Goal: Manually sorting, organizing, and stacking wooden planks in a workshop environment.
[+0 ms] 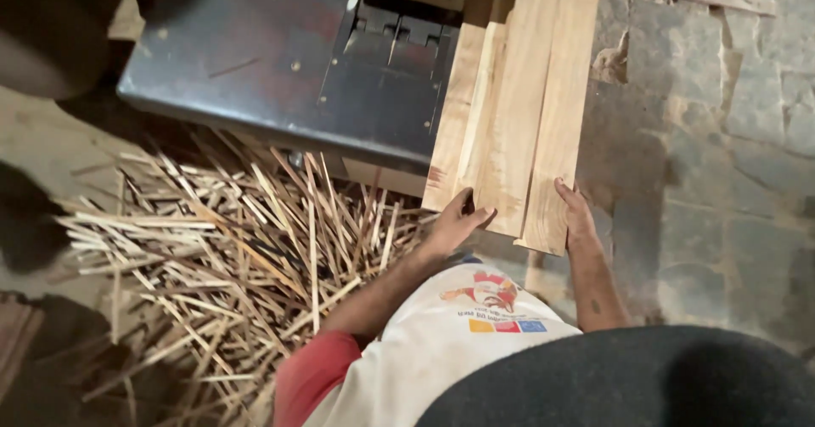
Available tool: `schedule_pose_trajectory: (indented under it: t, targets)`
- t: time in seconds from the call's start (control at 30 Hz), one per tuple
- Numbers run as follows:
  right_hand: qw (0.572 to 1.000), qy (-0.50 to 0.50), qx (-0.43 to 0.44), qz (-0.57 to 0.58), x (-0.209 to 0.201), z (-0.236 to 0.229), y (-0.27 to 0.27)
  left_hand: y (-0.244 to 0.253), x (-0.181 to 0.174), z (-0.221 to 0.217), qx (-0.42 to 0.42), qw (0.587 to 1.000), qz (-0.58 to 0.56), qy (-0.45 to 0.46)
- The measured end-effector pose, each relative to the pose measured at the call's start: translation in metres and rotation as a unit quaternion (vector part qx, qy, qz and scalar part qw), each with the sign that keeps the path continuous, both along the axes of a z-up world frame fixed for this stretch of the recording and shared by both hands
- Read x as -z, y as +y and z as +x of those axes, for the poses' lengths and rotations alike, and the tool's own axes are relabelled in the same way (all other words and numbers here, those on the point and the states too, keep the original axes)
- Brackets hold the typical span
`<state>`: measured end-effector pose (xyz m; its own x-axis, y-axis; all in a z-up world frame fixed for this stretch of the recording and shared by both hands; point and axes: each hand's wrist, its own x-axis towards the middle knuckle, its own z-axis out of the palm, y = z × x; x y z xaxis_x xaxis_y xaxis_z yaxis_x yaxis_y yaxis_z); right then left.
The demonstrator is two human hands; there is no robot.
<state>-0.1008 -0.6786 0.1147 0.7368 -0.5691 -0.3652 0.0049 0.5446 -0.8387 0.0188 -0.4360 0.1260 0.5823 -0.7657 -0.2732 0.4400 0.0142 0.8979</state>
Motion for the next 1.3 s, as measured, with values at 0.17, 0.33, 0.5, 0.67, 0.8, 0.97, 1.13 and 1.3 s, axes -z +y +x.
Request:
schedule_pose_trajectory:
  t: [0.17, 0.33, 0.5, 0.67, 0.8, 0.97, 1.13, 1.3]
  targets:
    - [1.0, -0.003, -0.014, 0.004, -0.002, 0.002, 0.0, 0.005, 0.008, 0.003, -0.004, 0.999, 0.05, -0.014]
    - [0.999, 0.036, 0.002, -0.003, -0.004, 0.006, -0.001, 0.003, 0.018, 0.003, -0.01, 0.999, 0.007, 0.039]
    - [1.0, 0.024, 0.005, -0.011, 0.001, 0.006, 0.0, 0.007, -0.003, 0.0, -0.018, 0.997, -0.017, 0.074]
    - [0.999, -0.044, -0.012, 0.017, -0.028, 0.006, 0.012, 0.011, 0.016, 0.001, -0.02, 0.998, -0.011, 0.063]
    - [1.0, -0.008, -0.007, -0.007, -0.025, 0.004, 0.009, 0.016, 0.01, -0.002, -0.023, 0.997, 0.038, 0.059]
    - [1.0, -0.016, -0.023, 0.012, -0.018, 0.007, 0.005, 0.021, 0.037, 0.003, -0.007, 0.997, 0.056, 0.061]
    - [0.999, -0.013, -0.034, -0.009, -0.022, 0.006, 0.006, 0.024, 0.003, -0.005, -0.011, 0.993, 0.102, 0.059]
    - [0.999, 0.009, -0.028, -0.012, -0.025, 0.004, 0.008, 0.023, -0.005, -0.015, -0.042, 0.992, 0.098, 0.068]
